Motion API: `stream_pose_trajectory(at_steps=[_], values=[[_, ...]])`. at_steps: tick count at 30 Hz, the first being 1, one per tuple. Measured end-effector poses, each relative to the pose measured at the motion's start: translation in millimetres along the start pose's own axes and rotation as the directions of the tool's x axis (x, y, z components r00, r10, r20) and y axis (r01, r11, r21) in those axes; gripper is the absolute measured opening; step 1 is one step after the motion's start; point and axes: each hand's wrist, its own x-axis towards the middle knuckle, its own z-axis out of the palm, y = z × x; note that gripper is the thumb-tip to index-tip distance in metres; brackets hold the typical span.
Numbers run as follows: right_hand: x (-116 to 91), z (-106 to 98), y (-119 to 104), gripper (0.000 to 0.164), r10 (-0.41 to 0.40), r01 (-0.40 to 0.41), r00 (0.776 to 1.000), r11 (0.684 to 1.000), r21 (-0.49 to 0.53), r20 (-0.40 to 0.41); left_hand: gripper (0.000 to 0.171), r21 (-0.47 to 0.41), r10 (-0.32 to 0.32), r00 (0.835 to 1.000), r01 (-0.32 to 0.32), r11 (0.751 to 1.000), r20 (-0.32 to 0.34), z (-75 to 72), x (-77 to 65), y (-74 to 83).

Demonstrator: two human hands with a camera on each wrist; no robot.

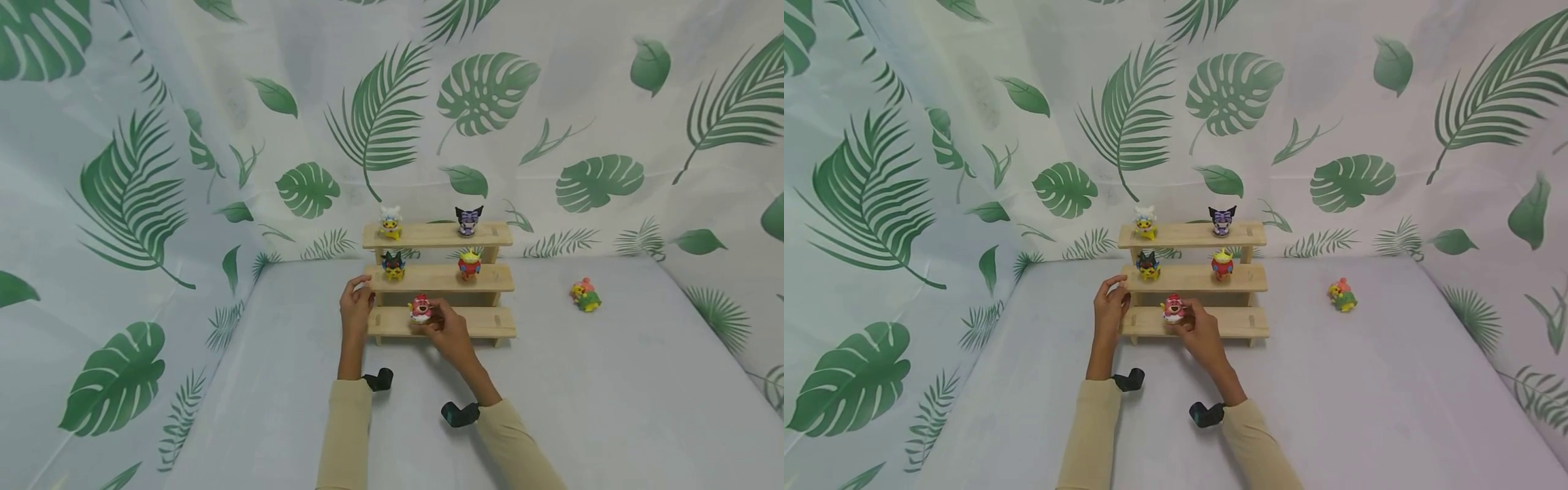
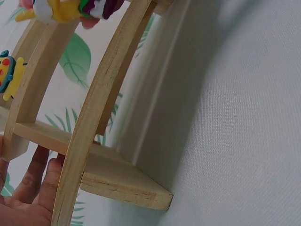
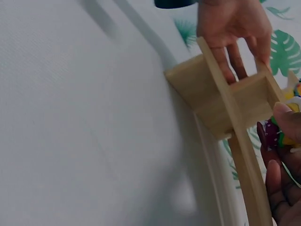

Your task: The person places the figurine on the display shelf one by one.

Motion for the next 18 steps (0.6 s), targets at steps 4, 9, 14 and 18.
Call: stream_pose_trajectory(at_steps=[4, 9, 14, 18], values=[[0.5, 12.6, 0.7, 0.045, -0.014, 0.013, 1.000, 1.000, -0.016, -0.022, 0.021, -0.003, 0.005, 1.000, -0.005, 1.000, -0.014, 1.3, -0.8, -1.0], [1.8, 26.3, 0.1, 0.046, -0.033, 0.032, 0.998, 0.999, -0.026, -0.046, 0.020, -0.001, 0.009, 1.000, -0.009, 1.000, -0.019, 1.6, -1.0, -1.8], [3.4, 37.3, -0.7, 0.047, -0.049, 0.043, 0.997, 0.995, -0.087, -0.061, 0.023, 0.001, 0.017, 1.000, -0.017, 1.000, -0.010, 0.7, -0.3, -2.1], [5.1, 44.0, -0.2, 0.046, -0.048, 0.038, 0.996, 0.992, -0.124, -0.077, 0.026, -0.010, 0.018, 1.000, -0.018, 1.000, 0.012, -1.6, 1.2, -2.5]])
